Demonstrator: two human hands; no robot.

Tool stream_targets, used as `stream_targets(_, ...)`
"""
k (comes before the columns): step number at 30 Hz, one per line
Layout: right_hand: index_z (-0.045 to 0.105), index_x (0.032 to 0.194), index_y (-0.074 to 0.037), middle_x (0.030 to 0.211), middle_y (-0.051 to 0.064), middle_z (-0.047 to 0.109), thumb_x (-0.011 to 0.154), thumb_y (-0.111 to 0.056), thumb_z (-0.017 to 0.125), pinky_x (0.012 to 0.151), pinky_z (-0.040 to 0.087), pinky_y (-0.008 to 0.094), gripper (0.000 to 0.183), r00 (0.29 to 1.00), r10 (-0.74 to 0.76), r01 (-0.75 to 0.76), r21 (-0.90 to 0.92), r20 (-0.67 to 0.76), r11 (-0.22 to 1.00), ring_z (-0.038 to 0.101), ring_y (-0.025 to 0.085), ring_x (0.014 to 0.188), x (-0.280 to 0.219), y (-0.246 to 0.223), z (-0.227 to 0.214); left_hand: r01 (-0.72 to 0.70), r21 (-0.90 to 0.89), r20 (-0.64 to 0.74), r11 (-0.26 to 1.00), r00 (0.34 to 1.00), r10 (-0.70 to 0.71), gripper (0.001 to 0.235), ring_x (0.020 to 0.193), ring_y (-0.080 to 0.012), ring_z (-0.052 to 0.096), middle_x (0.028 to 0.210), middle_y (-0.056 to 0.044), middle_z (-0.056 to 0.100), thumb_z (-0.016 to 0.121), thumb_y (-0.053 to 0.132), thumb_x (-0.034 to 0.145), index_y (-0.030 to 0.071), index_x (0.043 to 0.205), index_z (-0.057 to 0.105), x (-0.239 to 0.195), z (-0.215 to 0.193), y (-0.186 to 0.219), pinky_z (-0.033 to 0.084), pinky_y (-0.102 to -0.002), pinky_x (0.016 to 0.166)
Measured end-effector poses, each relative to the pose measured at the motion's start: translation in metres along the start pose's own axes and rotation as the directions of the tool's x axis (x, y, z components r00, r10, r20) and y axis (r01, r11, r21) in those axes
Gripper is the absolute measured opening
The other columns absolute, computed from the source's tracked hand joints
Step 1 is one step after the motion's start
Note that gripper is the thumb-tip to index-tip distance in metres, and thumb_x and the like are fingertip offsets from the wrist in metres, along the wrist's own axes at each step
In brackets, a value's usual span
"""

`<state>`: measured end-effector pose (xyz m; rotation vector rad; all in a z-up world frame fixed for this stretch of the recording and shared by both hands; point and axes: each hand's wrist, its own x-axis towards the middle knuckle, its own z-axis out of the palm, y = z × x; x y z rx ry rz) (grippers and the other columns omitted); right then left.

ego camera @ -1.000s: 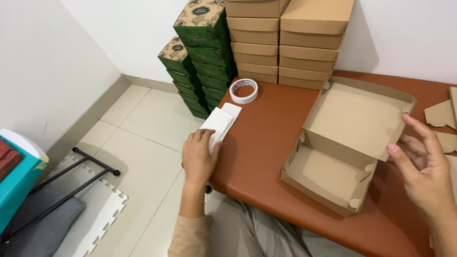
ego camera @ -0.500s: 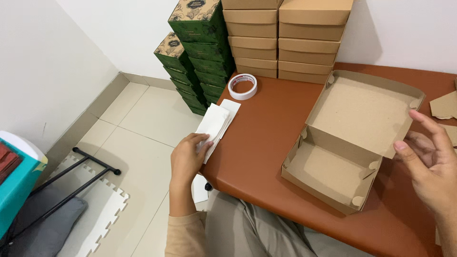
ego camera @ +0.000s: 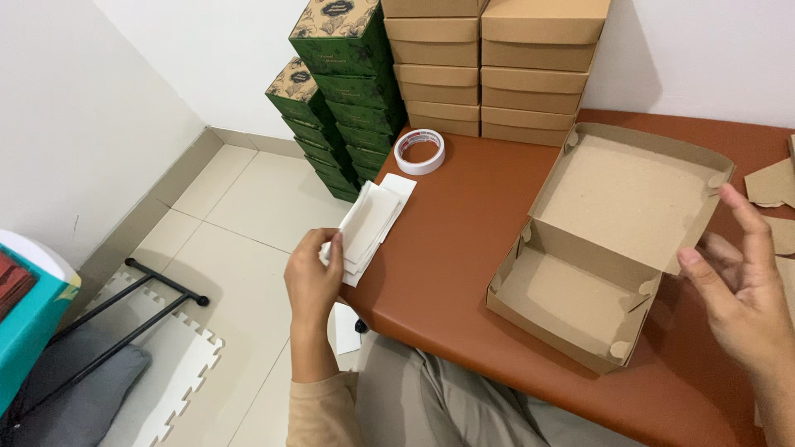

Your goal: The person assembles flat cardboard pieces into small boxes by folding and tucking the flaps. They place white paper sheets inside the finished boxes and stack them on the table. The person repeats this process with multiple cardboard pieces.

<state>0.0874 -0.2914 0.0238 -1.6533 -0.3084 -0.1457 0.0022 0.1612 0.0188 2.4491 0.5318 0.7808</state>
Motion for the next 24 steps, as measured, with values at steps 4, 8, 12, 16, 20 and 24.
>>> stream_targets(4, 0.011, 0.168, -0.022, 0.133, 0.030, 0.052, 0.103, 0.002, 0.038, 0.093, 0.042, 0.045, 0.074, 0.998, 0.066, -0.066, -0.011, -0.023, 0.998, 0.051, 0.034, 0.113, -0.001, -0.008, 0.000, -0.004, -0.169, -0.062, 0.986, 0.998, -0.007, 0.017, 0.093, -0.0169, 0.067, 0.097, 0.003, 0.073, 0.054, 0.021, 0.098, 0.012, 0.095, 0.068, -0.009, -0.026, 0.029, 0.050, -0.031, 0.080)
stream_targets(8, 0.014, 0.161, -0.007, 0.151, 0.033, 0.032, 0.107, -0.009, 0.038, 0.105, 0.035, 0.051, 0.060, 0.978, -0.175, 0.154, -0.172, -0.111, 0.973, 0.039, 0.042, 0.134, -0.004, -0.008, -0.002, -0.131, -0.380, 0.006, 0.915, 0.989, 0.145, 0.019, 0.085, -0.0132, 0.061, 0.095, 0.000, 0.071, 0.052, 0.017, 0.099, 0.005, 0.095, 0.066, -0.018, -0.047, 0.065, 0.049, -0.027, 0.072)
stream_targets(12, 0.036, 0.149, 0.021, 0.149, 0.040, 0.041, 0.100, -0.005, 0.060, 0.122, 0.032, 0.056, 0.061, 0.773, -0.634, 0.503, -0.579, -0.031, 0.642, 0.041, 0.052, 0.141, -0.017, -0.039, 0.002, -0.347, -0.579, 0.194, 0.738, 0.821, 0.537, 0.019, 0.089, -0.0151, 0.062, 0.096, -0.004, 0.069, 0.050, 0.014, 0.101, 0.004, 0.101, 0.066, -0.021, -0.049, 0.104, 0.046, -0.027, 0.079)
stream_targets(16, 0.052, 0.139, -0.004, 0.143, 0.014, 0.055, 0.076, -0.035, 0.076, 0.120, 0.037, 0.048, 0.074, 0.815, -0.527, 0.572, -0.476, 0.240, 0.668, 0.051, 0.033, 0.139, -0.022, -0.104, 0.035, -0.469, -0.704, 0.220, 0.533, 0.570, 0.792, 0.022, 0.083, -0.0242, 0.063, 0.093, -0.012, 0.064, 0.045, 0.014, 0.104, -0.002, 0.098, 0.060, -0.026, -0.045, 0.172, 0.047, -0.031, 0.073)
stream_targets(20, 0.064, 0.127, -0.018, 0.126, -0.004, 0.069, 0.079, -0.025, 0.079, 0.097, 0.044, 0.027, 0.051, 0.900, -0.062, 0.190, -0.261, 0.431, 0.946, 0.062, 0.010, 0.115, -0.016, -0.126, 0.042, -0.423, -0.708, 0.294, 0.565, 0.551, 0.781, 0.017, 0.081, -0.0177, 0.057, 0.090, -0.003, 0.060, 0.051, 0.020, 0.104, 0.006, 0.097, 0.060, -0.024, -0.021, 0.200, 0.043, -0.028, 0.066)
stream_targets(24, 0.077, 0.107, -0.010, 0.081, 0.008, 0.081, 0.083, -0.011, 0.075, 0.078, 0.058, 0.037, 0.024, 0.970, -0.056, 0.119, -0.260, 0.237, 0.958, 0.069, 0.015, 0.080, -0.010, -0.114, 0.029, -0.338, -0.673, 0.349, 0.658, 0.640, 0.685, 0.018, 0.091, -0.0410, 0.072, 0.094, -0.021, 0.071, 0.064, 0.005, 0.094, -0.001, 0.110, 0.068, -0.014, -0.007, 0.208, 0.056, -0.045, 0.078)
